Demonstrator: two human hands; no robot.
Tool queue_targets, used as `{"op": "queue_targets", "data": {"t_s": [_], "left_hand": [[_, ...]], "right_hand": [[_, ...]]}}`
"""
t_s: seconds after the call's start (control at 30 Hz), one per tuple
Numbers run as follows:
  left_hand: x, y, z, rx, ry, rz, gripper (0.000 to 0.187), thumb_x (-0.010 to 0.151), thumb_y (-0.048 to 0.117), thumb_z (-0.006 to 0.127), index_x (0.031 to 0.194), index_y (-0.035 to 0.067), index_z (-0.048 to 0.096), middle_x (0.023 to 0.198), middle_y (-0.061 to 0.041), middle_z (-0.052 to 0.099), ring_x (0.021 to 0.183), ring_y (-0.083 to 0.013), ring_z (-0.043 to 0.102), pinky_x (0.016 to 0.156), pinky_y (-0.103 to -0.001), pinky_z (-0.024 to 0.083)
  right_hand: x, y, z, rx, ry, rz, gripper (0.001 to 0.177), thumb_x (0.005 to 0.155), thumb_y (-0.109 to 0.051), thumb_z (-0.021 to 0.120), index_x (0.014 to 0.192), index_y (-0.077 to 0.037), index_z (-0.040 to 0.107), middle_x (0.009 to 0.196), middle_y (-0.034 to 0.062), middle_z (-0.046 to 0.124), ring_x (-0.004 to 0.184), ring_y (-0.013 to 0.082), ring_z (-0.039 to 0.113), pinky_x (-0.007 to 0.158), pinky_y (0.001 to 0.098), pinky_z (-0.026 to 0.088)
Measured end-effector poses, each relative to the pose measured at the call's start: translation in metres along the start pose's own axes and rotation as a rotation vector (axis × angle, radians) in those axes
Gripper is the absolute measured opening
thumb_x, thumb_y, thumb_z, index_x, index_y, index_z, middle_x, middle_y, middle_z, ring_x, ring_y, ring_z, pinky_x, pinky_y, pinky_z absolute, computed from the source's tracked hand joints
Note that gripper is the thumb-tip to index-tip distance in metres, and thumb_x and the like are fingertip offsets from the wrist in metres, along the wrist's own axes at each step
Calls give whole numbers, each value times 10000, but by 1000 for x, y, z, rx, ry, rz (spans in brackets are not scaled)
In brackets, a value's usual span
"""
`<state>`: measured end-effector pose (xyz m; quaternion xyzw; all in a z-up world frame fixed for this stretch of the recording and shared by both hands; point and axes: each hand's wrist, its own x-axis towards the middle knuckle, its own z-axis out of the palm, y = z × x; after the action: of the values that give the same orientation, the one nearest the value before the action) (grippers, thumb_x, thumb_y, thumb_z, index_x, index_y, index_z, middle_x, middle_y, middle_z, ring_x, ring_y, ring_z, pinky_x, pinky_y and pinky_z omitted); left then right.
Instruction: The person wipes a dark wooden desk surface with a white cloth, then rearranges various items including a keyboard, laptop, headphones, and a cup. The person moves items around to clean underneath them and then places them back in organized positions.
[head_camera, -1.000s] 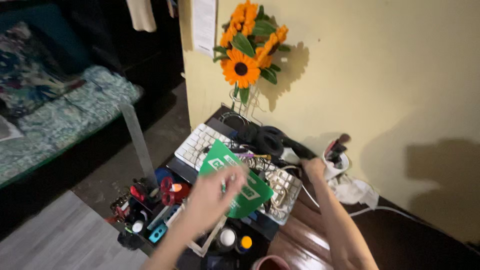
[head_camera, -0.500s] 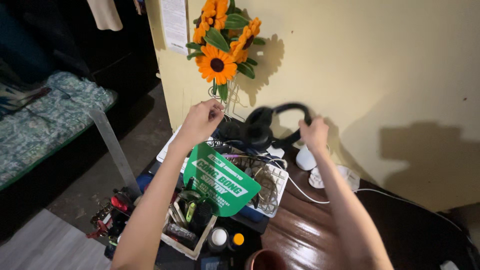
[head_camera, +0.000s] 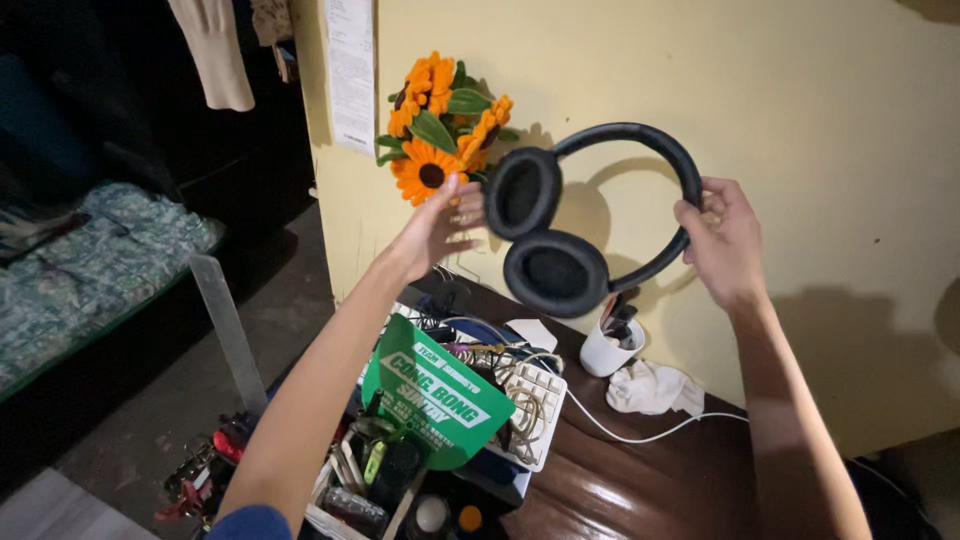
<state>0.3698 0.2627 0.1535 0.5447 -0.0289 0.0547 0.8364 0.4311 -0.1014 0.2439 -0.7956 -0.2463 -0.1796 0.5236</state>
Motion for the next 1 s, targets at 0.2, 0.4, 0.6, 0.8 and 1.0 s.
{"op": "queue_targets", "data": {"t_s": [0.2, 0.4, 0.6, 0.8, 1.0], "left_hand": [[-16, 14, 45, -422, -291, -83, 658, 867, 578, 652, 1293, 77, 632, 1221, -122, 731, 1076, -239, 727, 1015, -438, 555], [-39, 21, 60, 254, 170, 178, 586, 795, 385, 828, 1229, 28, 658, 1059, -125, 734, 949, -281, 716, 877, -451, 584], [-60, 15, 64, 1044, 535, 876, 1054, 745, 414, 911, 1515, -43, 354, 1332, -248, 577, 1203, -356, 595, 1024, -436, 501], [-84, 40, 27, 726, 290, 793, 930, 939, 390, 755, 1608, -13, 250, 1512, -229, 494, 1371, -302, 536, 1116, -394, 451], [-90, 83, -7, 651, 501, 1060, 529, 1129, 391, 488, 1465, -15, 541, 1339, -170, 691, 1274, -232, 648, 1127, -354, 480]], "right_hand": [[-8, 6, 12, 449, -57, 176, 297, 997, -116, 668, 1258, 18, 624, 926, 10, 654, 730, 70, 578, 585, 219, 453], [-13, -28, 38, 468, -97, 71, 199, 983, -100, 700, 1140, -16, 611, 893, 8, 616, 746, 93, 576, 623, 242, 456], [-18, -87, 74, 686, -156, 123, 247, 921, -167, 746, 1016, -102, 527, 836, -4, 576, 582, 78, 546, 442, 223, 388], [-7, -113, 116, 569, -152, -188, 305, 872, -140, 850, 1021, -62, 596, 960, 21, 648, 628, 33, 504, 476, 190, 372], [1, -137, 173, 397, -120, -581, 316, 921, -122, 876, 1052, -36, 602, 975, 35, 699, 902, 103, 669, 810, 275, 563]]}}
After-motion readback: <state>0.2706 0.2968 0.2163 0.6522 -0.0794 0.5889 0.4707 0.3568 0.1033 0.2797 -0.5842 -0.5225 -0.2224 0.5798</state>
